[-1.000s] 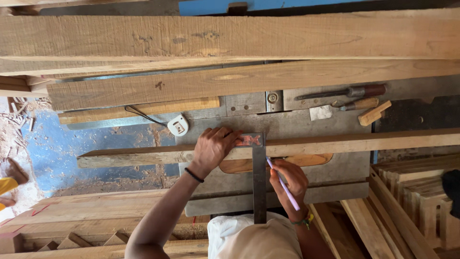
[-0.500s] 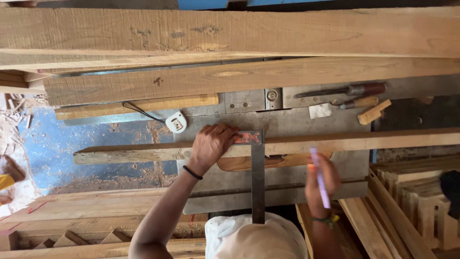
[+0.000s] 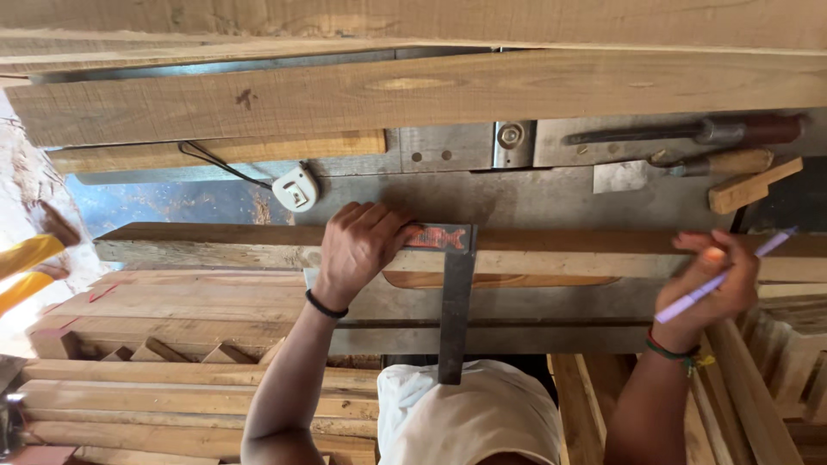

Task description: The person uses a try square and a purple marker to draw straight lines on wooden planks placed on a table saw. The person repeatedly positions the square on the wood and draws lines along the edge to mark measurements.

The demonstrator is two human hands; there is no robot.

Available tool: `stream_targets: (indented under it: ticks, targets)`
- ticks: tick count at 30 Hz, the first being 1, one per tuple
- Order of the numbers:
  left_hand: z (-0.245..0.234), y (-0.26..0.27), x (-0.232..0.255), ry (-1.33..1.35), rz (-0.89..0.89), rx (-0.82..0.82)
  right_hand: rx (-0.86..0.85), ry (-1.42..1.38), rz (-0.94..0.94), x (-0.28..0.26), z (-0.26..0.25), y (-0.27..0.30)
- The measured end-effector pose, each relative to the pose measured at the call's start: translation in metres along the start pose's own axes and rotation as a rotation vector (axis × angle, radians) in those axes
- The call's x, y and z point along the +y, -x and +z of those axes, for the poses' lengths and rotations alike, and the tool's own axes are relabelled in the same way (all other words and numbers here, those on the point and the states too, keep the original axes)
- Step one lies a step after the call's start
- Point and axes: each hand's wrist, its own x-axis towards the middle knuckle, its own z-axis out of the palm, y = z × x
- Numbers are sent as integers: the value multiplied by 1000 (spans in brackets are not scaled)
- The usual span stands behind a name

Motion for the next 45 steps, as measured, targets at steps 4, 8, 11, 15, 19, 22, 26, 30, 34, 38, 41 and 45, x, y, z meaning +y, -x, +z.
stream_targets:
  ticks: [4, 8, 11, 15, 19, 22, 26, 30, 34, 38, 41, 45]
  targets:
    - [-1, -6, 2, -18, -9, -7, -112, 216, -92, -13, 7, -1]
    - [2, -5, 1, -18, -43, -29, -131, 179, -88, -16, 11, -3]
    - [3, -3, 2, -43, -56, -20, -123, 203, -138, -10, 9, 1]
    - [10, -1, 5, -58, -46, 28, -65, 194, -192, -10, 13, -3]
    - [45, -10, 17, -11, -13, 54, -22, 154, -231, -19, 19, -14]
    - [69, -19, 46, 19, 6, 41, -20, 198, -214, -25, 18, -12]
    - [59, -28, 65, 6, 5, 65, -56, 207, -246, -26, 17, -13]
    - [53, -35, 67, -1, -13, 6, -54, 214, -237, -25, 17, -14]
    - [51, -36, 64, 11, -3, -54, -36, 216, -254, -29, 15, -15]
    - [50, -39, 63, 11, 24, -76, -42, 227, -223, -32, 16, -16]
    - [50, -39, 62, 37, 19, -92, -39, 236, -219, -32, 15, -13]
    - [47, -41, 62, 21, 31, -86, -45, 203, -226, -32, 16, -16]
